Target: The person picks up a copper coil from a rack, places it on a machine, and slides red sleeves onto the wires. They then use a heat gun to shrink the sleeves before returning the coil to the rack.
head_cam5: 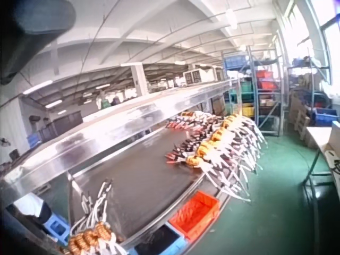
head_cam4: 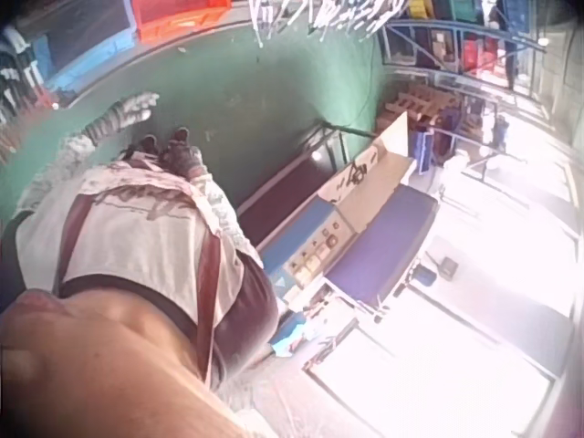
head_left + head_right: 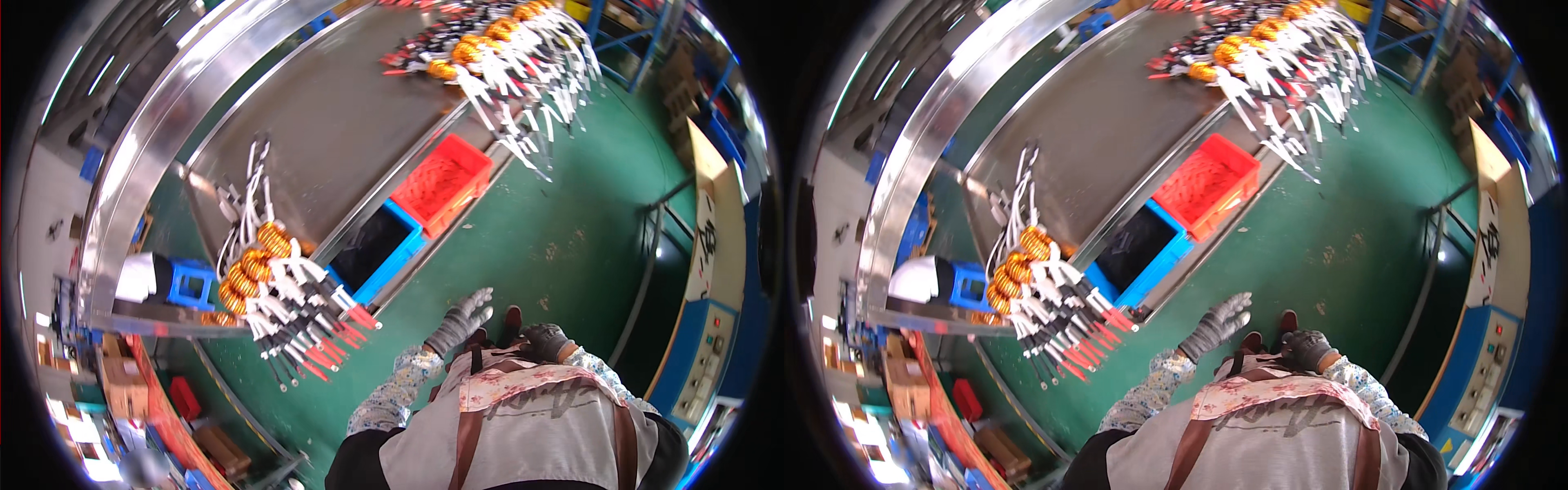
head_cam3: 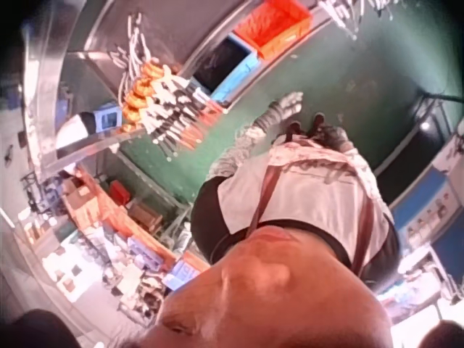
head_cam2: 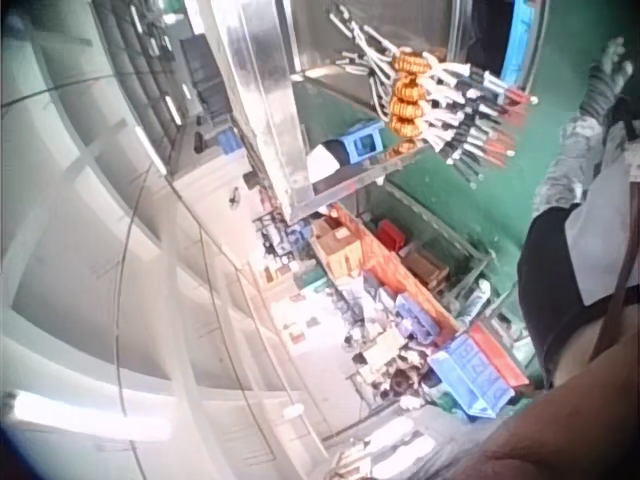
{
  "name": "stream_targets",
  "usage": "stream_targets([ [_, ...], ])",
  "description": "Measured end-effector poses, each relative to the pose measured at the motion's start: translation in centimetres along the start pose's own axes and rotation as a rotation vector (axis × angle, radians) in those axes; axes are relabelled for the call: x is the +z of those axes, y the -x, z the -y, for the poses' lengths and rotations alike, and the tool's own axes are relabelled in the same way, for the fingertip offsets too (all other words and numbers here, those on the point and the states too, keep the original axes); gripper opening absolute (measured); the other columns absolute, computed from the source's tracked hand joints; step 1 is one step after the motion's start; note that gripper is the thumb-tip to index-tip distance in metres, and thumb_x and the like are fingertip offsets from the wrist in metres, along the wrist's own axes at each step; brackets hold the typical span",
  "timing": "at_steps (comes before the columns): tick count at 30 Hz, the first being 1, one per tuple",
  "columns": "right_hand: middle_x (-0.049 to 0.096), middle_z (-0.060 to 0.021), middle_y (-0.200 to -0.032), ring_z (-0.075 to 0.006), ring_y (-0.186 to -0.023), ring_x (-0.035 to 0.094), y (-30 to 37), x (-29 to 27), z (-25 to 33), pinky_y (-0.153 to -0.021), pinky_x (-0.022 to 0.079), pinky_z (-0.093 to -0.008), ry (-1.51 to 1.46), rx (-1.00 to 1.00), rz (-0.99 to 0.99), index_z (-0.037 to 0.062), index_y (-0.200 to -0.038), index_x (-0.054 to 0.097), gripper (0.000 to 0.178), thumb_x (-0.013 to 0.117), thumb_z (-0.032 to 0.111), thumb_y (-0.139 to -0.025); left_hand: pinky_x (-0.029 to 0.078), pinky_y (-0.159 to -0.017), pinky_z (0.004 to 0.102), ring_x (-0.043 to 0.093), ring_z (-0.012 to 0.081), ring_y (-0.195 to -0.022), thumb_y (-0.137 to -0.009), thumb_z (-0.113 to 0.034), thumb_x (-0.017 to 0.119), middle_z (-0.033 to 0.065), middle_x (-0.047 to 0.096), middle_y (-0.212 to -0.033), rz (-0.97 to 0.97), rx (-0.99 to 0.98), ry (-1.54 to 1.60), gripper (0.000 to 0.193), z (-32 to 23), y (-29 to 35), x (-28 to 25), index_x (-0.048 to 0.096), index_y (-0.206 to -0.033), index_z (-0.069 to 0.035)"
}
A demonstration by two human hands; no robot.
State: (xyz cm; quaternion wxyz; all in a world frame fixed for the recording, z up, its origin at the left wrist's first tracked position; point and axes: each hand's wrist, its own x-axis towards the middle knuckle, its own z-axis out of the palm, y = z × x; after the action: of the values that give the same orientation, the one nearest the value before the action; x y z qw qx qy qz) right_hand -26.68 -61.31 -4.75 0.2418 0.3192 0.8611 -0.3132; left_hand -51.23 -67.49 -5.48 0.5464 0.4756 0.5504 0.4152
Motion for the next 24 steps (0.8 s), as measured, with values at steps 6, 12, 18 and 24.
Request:
stream_targets([
  [6,0.061,-0.0097,-0.1,-0.0285,-0.097,0.058,8.3,2.5,-5.1,-0.081,0.047,-0.0414,-0.097,0.189,-0.427,0.0116,-0.106,0.058,0.034,0.057,0.034,-0.08,0.044,-0.092,0.0317,0.054,0.0212,-0.107,-0.087,-0.013,0.059,0.013,0.056,-0.119,0.32,0.168,-0.078,0.045,-5.9,-7.1,8.4,0.044,-0.128,-0.005],
  [12,0.059,-0.0112,-0.093,-0.03,-0.088,0.057,17.6,3.6,-9.6,-0.076,0.046,-0.0412,-0.173,0.307,-0.789,0.0083,-0.102,0.055,0.032,0.057,0.031,-0.08,0.04,-0.097,0.0308,0.05,0.0197,-0.113,-0.089,-0.012,0.057,0.013,0.054,-0.12,0.601,-0.015,0.193,0.044,-7.6,-7.4,20.7,0.042,-0.129,0.002],
  [18,0.057,-0.0087,-0.084,-0.0284,-0.082,0.057,35.4,8.1,-14.9,-0.072,0.046,-0.0408,-0.112,0.736,-1.34,0.0104,-0.093,0.055,0.025,0.062,0.025,-0.074,0.043,-0.094,0.0297,0.053,0.0181,-0.107,-0.09,-0.014,0.056,0.013,0.055,-0.118,0.862,-0.214,0.176,0.043,-8.5,-5.5,36.1,0.043,-0.128,0.0],
  [24,0.057,-0.0093,-0.088,-0.029,-0.085,0.055,51.7,17.8,-21.2,-0.073,0.046,-0.0418,0.049,1.462,-1.741,0.0117,-0.094,0.058,0.025,0.064,0.014,-0.071,0.042,-0.095,0.0291,0.054,0.0173,-0.106,-0.089,-0.007,0.057,0.0117,0.056,-0.117,1.089,-0.208,0.106,0.041,-12.6,-1.8,52.1,0.045,-0.127,-0.001],
])
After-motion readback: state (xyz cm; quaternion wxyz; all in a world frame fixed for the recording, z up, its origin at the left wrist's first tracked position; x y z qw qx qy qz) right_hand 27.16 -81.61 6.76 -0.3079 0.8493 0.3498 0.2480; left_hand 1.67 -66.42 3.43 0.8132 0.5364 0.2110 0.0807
